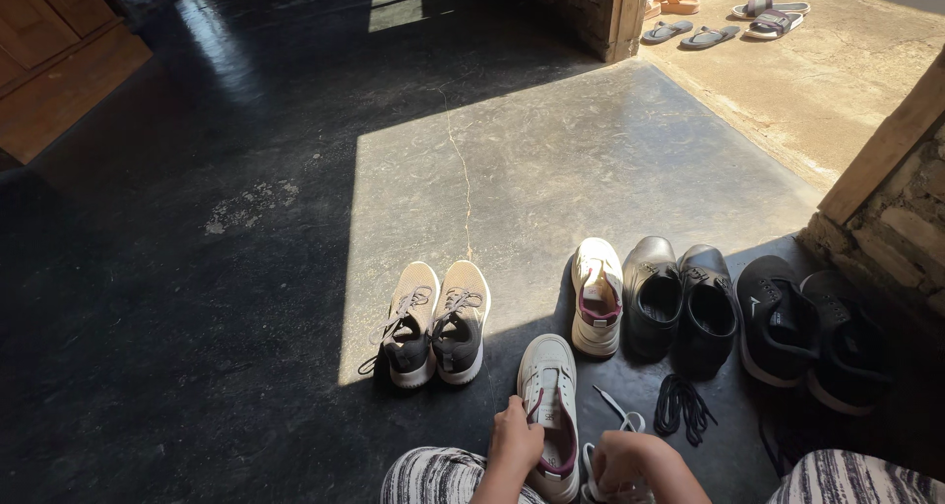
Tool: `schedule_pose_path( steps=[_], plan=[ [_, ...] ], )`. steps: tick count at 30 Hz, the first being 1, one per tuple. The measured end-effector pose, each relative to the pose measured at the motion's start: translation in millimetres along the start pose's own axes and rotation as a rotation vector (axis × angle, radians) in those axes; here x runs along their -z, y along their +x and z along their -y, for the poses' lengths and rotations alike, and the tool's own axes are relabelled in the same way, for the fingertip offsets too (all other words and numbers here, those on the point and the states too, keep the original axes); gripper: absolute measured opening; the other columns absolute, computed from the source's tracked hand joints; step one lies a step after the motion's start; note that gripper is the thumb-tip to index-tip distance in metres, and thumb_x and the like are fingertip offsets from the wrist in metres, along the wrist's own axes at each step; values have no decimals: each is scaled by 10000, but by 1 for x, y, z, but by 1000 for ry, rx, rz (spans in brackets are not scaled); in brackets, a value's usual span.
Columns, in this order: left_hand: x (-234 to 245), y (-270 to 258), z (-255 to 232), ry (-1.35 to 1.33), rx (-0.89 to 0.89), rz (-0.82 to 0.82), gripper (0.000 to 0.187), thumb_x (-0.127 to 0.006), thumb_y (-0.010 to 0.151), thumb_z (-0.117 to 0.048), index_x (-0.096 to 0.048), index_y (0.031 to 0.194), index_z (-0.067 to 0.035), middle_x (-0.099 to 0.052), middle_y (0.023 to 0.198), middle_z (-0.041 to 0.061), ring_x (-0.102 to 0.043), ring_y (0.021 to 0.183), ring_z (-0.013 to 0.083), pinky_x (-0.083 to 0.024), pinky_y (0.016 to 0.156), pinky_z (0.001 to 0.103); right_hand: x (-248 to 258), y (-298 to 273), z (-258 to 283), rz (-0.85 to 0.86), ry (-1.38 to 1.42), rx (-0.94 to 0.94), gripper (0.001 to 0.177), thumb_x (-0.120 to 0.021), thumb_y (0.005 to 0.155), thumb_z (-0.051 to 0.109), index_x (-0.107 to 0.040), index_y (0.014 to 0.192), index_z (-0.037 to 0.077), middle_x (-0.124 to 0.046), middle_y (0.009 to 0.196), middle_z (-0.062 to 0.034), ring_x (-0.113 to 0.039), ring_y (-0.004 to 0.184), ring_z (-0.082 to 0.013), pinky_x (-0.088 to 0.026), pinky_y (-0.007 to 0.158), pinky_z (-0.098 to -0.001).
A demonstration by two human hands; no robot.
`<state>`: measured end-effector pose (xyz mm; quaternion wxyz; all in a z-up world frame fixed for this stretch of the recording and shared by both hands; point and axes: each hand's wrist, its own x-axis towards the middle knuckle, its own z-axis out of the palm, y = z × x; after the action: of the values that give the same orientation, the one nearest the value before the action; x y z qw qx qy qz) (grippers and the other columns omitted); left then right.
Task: The person sits on the floor and laces a pair of white sneakers. They thread the laces through the eyelets and tie them, then adjust the laces and place the shoes back in line with other footwear.
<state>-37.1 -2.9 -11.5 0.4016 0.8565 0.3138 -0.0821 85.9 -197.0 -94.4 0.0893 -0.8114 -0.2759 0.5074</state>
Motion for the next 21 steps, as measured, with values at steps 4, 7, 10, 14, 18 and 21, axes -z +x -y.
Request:
schedule_pose_path(
  steps=[4, 7, 10, 14, 18, 21],
  plan=[
    [2, 8, -12, -38, 7, -79, 375, -553, 883, -127, -576, 1242, -20, -693, 1177, 244, -663, 1147, 406, -521, 1010, 460, 8, -27, 13, -28, 48, -29, 261, -726, 860, 250, -752, 1106, 169, -775, 948, -58, -761, 896, -236, -588, 804, -359],
    [3, 10, -16, -65, 19, -123, 404, -544, 883, -132, -568, 1278, -52, -689, 1190, 221, -655, 1143, 403, -515, 1005, 467, 35, -47, 38, -598, 170, 57, 284, -734, 838, 308, -734, 1000, 75, -761, 918, -67, -751, 884, -249, -585, 808, -353],
    [4, 12, -15, -99, -18, -152, 420, -544, 871, -129, -577, 1285, -62, -696, 1182, 218, -662, 1136, 394, -513, 1001, 463, 43, -60, 73, -854, 192, 128, 353, -808, 806, 344, -650, 990, 88, -652, 1016, -83, -672, 960, -270, -549, 848, -394],
    [0, 19, -13, -127, -31, -174, 429, -541, 869, -121, -580, 1293, -71, -695, 1181, 215, -659, 1134, 390, -507, 993, 469, 36, -56, 114, -948, 97, 222, 590, -874, 643, 197, -563, 1141, 148, -525, 1118, -141, -585, 1010, -364, -524, 860, -446],
    [-2, 27, -12, -143, -65, -198, 428, -539, 894, -153, -577, 1317, -109, -679, 1218, 205, -646, 1152, 392, -500, 1002, 462, 36, -35, 130, -995, 186, 56, 614, -849, 685, 217, -483, 1170, 131, -520, 1115, -170, -622, 980, -420, -531, 835, -496],
    [-1, 31, -9, -115, -33, -142, 500, -606, 916, -288, -509, 1380, -130, -626, 1252, 226, -615, 1182, 409, -481, 1014, 470, 45, -20, 125, -1114, 270, 58, 460, -798, 778, 296, -507, 1081, 108, -568, 1059, -168, -648, 926, -430, -539, 801, -504]
  ],
)
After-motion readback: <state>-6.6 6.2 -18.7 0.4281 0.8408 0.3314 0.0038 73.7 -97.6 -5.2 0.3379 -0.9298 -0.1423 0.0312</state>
